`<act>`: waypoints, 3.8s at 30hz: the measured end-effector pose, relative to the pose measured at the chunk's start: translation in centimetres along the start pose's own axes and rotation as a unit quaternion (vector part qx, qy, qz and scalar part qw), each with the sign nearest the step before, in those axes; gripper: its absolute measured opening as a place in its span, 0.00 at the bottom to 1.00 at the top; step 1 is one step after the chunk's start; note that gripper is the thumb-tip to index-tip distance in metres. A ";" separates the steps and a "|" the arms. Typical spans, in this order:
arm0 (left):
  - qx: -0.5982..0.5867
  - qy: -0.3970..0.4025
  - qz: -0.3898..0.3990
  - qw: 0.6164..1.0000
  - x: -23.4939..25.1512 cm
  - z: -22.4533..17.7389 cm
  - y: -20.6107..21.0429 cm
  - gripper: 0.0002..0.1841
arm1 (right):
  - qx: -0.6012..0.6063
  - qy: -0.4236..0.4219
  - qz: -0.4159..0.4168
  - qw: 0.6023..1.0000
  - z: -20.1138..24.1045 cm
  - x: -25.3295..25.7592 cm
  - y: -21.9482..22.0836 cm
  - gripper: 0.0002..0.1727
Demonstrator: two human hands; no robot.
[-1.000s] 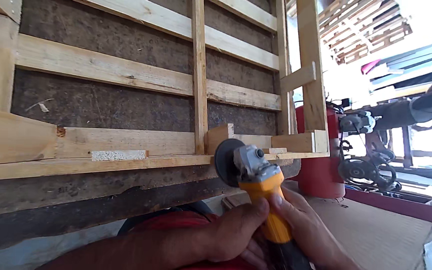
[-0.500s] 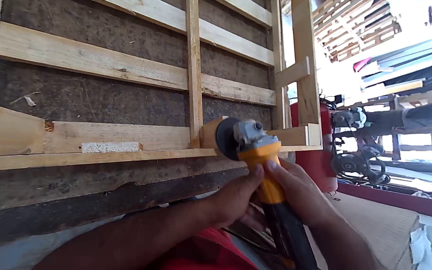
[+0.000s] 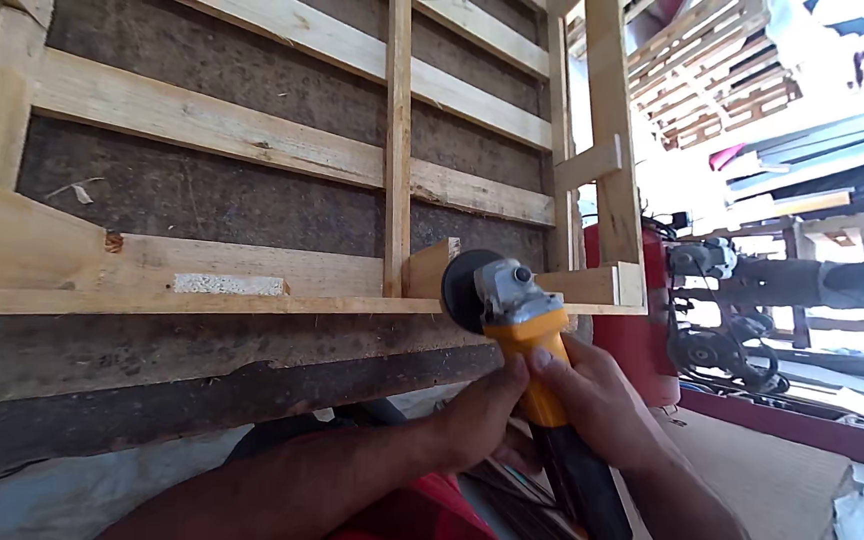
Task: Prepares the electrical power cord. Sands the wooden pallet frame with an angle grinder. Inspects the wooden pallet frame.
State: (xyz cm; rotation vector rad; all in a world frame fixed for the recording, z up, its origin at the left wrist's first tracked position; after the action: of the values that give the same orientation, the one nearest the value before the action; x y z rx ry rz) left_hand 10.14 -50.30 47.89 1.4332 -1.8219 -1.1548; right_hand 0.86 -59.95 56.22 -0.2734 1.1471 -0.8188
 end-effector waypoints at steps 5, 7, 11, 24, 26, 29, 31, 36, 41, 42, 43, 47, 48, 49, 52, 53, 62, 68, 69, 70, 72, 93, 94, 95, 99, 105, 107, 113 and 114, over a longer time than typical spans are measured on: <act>0.000 0.008 -0.018 1.000 2.2 0.1 0.0 0.46 | -0.060 -0.048 -0.038 0.996 0.5 1.6 -1.5 0.31; -0.008 0.027 -0.033 0.999 2.5 0.9 0.6 0.45 | -0.077 -0.068 -0.016 0.995 0.0 2.1 -2.1 0.32; -0.016 0.064 -0.067 0.996 4.3 1.8 0.5 0.45 | -0.096 -0.105 -0.027 0.989 -0.3 3.8 -3.1 0.33; 0.021 0.140 -0.129 0.982 6.2 1.6 1.3 0.35 | -0.121 -0.228 -0.013 0.966 1.2 6.1 -5.4 0.31; 0.013 0.141 -0.148 0.979 6.9 1.5 1.0 0.38 | -0.148 -0.233 0.001 0.961 2.0 7.7 -5.6 0.28; -0.002 0.145 -0.163 0.976 7.4 1.4 0.7 0.42 | -0.167 -0.245 0.023 0.955 2.8 9.2 -5.5 0.28; -0.006 0.150 -0.163 0.975 7.5 1.6 0.9 0.42 | -0.175 -0.251 0.042 0.951 2.9 9.5 -5.7 0.29; -0.019 0.136 -0.175 0.975 8.4 1.9 1.9 0.42 | -0.202 -0.247 0.061 0.946 3.4 9.8 -6.7 0.27; -0.053 0.137 -0.177 0.973 8.0 2.2 2.7 0.43 | -0.205 -0.252 0.087 0.942 3.9 9.5 -6.5 0.25; -0.063 0.140 -0.174 0.973 7.8 2.6 2.9 0.43 | -0.216 -0.257 0.095 0.937 3.8 9.4 -6.5 0.26; -0.067 0.144 -0.175 0.972 8.0 2.7 3.0 0.43 | -0.225 -0.263 0.094 0.933 3.9 9.5 -6.6 0.27; -0.055 0.130 -0.195 0.971 9.3 2.4 3.0 0.47 | -0.235 -0.274 0.066 0.930 4.2 10.2 -7.1 0.26; -0.055 0.144 -0.200 0.968 9.5 2.6 3.2 0.47 | -0.244 -0.280 0.078 0.925 4.4 10.3 -7.2 0.26; -0.061 0.165 -0.206 0.963 9.7 3.2 3.4 0.45 | -0.260 -0.281 0.099 0.919 4.5 10.4 -7.4 0.27; -0.076 0.204 -0.239 0.946 10.9 4.2 4.1 0.46 | -0.297 -0.286 0.126 0.902 4.6 11.0 -7.8 0.28; -0.069 0.209 -0.248 0.943 11.5 4.0 4.0 0.47 | -0.300 -0.293 0.115 0.901 4.8 11.3 -8.0 0.29; -0.093 0.265 -0.272 0.920 13.8 4.6 4.8 0.51 | -0.347 -0.347 0.112 0.864 5.8 11.9 -8.6 0.30; -0.097 0.294 -0.255 0.916 14.2 4.9 5.3 0.55 | -0.375 -0.362 0.122 0.845 6.2 11.5 -8.7 0.28; -0.092 0.290 -0.263 0.916 14.3 4.6 5.3 0.55 | -0.375 -0.364 0.110 0.845 6.5 11.5 -8.7 0.28; -0.088 0.288 -0.270 0.914 14.3 4.4 5.2 0.54 | -0.377 -0.361 0.098 0.847 6.6 11.5 -8.8 0.29; -0.095 0.296 -0.272 0.911 14.5 4.3 5.3 0.55 | -0.386 -0.360 0.093 0.844 6.8 11.2 -8.8 0.28; -0.102 0.303 -0.283 0.904 15.3 3.4 5.2 0.55 | -0.398 -0.360 0.099 0.838 8.0 11.8 -9.0 0.30; -0.096 0.295 -0.292 0.905 15.3 3.1 5.1 0.55 | -0.393 -0.360 0.088 0.842 8.1 12.0 -9.1 0.31; -0.093 0.297 -0.297 0.902 15.4 3.1 5.2 0.55 | -0.391 -0.359 0.087 0.843 8.1 11.9 -9.1 0.31; -0.115 0.333 -0.284 0.892 15.1 4.6 6.1 0.55 | -0.408 -0.368 0.154 0.821 7.5 11.5 -8.5 0.30; -0.093 0.286 -0.307 0.903 14.9 1.8 4.6 0.54 | -0.382 -0.369 0.121 0.839 9.3 13.3 -8.6 0.32; -0.099 0.284 -0.307 0.903 15.0 2.2 5.4 0.53 | -0.385 -0.358 0.142 0.839 9.2 13.1 -8.9 0.29; -0.136 0.247 -0.282 0.917 15.4 3.9 6.7 0.51 | -0.333 -0.300 0.239 0.861 6.6 13.5 -10.3 0.26; -0.137 0.240 -0.285 0.918 15.5 3.9 6.9 0.52 | -0.329 -0.297 0.242 0.863 6.4 13.4 -10.5 0.26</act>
State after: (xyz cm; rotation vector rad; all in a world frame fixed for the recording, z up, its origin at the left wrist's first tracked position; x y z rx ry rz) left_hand -0.89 -63.49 50.65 1.9232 -0.8897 -1.1224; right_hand 4.18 -77.84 55.63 -0.7160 0.8064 0.1438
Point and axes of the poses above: each hand's wrist, its own x-axis towards the middle knuckle, its own y-axis out of the palm, z = x × y, the point moved 3 cm from there along x, towards the middle knuckle, and after that the axes turned 14 degrees about y, right-handed, at the moved point
